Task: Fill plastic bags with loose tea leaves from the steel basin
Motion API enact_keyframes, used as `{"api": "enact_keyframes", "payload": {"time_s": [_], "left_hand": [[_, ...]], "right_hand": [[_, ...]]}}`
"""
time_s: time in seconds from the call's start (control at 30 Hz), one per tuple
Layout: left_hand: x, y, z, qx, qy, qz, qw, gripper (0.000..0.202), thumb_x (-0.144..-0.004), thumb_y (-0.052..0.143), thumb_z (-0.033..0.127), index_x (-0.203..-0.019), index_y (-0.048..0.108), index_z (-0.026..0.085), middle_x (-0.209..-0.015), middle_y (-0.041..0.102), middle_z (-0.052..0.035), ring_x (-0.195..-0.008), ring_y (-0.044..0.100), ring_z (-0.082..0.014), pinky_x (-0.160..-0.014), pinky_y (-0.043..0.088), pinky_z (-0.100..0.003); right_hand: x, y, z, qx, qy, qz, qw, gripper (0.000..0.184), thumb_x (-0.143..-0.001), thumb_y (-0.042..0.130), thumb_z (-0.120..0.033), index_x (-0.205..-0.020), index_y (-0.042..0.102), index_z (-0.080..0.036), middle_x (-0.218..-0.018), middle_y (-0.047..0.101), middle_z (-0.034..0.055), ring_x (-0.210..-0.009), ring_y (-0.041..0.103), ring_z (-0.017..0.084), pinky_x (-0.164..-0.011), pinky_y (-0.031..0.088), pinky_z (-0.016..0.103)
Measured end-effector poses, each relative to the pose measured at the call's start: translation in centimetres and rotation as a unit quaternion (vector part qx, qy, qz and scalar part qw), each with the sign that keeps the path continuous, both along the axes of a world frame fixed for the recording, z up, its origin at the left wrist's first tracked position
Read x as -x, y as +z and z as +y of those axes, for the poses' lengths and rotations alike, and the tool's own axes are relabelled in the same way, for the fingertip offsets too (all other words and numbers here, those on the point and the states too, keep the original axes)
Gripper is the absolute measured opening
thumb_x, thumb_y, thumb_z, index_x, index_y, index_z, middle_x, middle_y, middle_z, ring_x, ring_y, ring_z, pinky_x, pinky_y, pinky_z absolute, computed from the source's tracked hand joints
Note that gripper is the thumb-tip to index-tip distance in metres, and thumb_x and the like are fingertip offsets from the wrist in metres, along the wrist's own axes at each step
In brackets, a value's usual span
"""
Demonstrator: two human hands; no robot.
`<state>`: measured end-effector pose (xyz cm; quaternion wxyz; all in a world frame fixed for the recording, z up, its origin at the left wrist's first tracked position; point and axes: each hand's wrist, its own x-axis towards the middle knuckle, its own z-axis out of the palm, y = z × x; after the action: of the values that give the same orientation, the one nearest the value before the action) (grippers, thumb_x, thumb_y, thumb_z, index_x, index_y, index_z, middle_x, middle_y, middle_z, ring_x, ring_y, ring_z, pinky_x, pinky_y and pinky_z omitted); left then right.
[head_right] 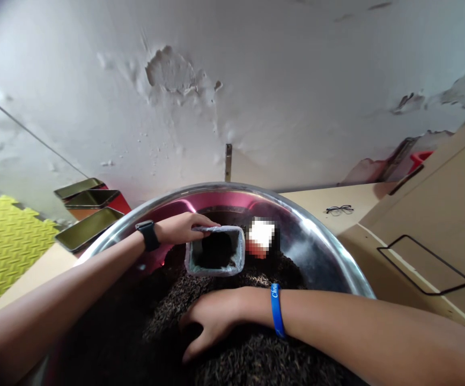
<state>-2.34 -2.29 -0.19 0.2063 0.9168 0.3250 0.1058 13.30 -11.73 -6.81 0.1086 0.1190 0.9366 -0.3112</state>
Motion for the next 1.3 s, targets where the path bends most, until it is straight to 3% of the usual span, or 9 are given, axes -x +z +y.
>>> {"api": "enact_keyframes", "payload": {"time_s": [0.3,0.47,0.6,0.8,1.0,1.13,1.3], "left_hand": [[-0.1,0.0,-0.1,0.01,0.004,0.002,1.0,0.037,-0.08,0.047,0.026,-0.117,0.052,0.027,-0.116,0.057,0.0016,-0.102,0.052,-0.0144,-0.087,0.038,-0.024],[0.0,0.1,0.0,-0.001,-0.005,0.003,1.0,0.038,-0.08,0.048,0.026,-0.118,0.051,0.028,-0.116,0.056,0.0017,-0.102,0.052,-0.014,-0.087,0.038,-0.024],[0.1,-0.1,0.2,-0.013,-0.008,0.008,1.0,0.037,-0.081,0.047,0.028,-0.118,0.051,0.028,-0.116,0.056,0.0012,-0.101,0.053,-0.0146,-0.086,0.039,-0.024],[0.1,-0.2,0.2,-0.013,-0.014,0.001,1.0,0.036,-0.081,0.047,0.027,-0.117,0.052,0.026,-0.116,0.056,0.0013,-0.104,0.051,-0.0141,-0.088,0.038,-0.024],[-0.2,0.0,-0.1,-0.01,-0.018,0.012,1.0,0.037,-0.082,0.047,0.027,-0.118,0.05,0.027,-0.117,0.056,0.0012,-0.103,0.052,-0.0138,-0.087,0.038,-0.024],[-0.4,0.1,-0.3,-0.016,-0.027,0.022,0.999,0.038,-0.081,0.048,0.025,-0.118,0.05,0.029,-0.116,0.056,0.0022,-0.101,0.052,-0.0141,-0.085,0.039,-0.024],[-0.4,0.1,-0.3,-0.005,-0.022,0.027,0.999,0.038,-0.079,0.05,0.025,-0.117,0.051,0.028,-0.116,0.056,0.0012,-0.1,0.053,-0.0143,-0.085,0.038,-0.024]], "right_hand": [[0.0,0.4,0.1,-0.01,0.001,0.003,1.0,0.052,-0.075,0.045,-0.053,-0.107,0.055,-0.014,-0.1,0.061,0.0086,-0.081,0.055,0.017,-0.063,0.039,0.024],[-0.2,1.1,0.1,-0.135,0.035,-0.016,0.99,0.046,-0.078,0.041,-0.052,-0.098,0.058,-0.014,-0.084,0.064,0.008,-0.066,0.055,0.016,-0.053,0.035,0.026],[-0.3,3.0,0.0,-0.245,0.046,-0.001,0.968,0.037,-0.08,0.041,-0.049,-0.086,0.058,-0.017,-0.072,0.063,0.0045,-0.059,0.054,0.015,-0.051,0.033,0.026],[-0.9,6.3,1.0,-0.291,-0.086,0.129,0.944,0.035,-0.085,0.032,-0.047,-0.089,0.052,-0.018,-0.082,0.061,0.0023,-0.072,0.056,0.014,-0.059,0.036,0.024],[-2.3,4.4,3.8,-0.362,-0.23,-0.003,0.903,0.031,-0.082,0.041,-0.038,-0.087,0.059,-0.014,-0.082,0.063,0.0094,-0.072,0.058,0.02,-0.061,0.039,0.029],[-2.2,3.1,3.9,-0.366,-0.229,-0.001,0.902,0.031,-0.08,0.042,-0.037,-0.091,0.06,-0.014,-0.084,0.063,0.0099,-0.069,0.058,0.02,-0.059,0.04,0.03],[-2.1,2.9,3.5,-0.366,-0.226,0.016,0.903,0.032,-0.081,0.04,-0.036,-0.093,0.059,-0.014,-0.09,0.061,0.0107,-0.074,0.058,0.021,-0.063,0.041,0.032]]}}
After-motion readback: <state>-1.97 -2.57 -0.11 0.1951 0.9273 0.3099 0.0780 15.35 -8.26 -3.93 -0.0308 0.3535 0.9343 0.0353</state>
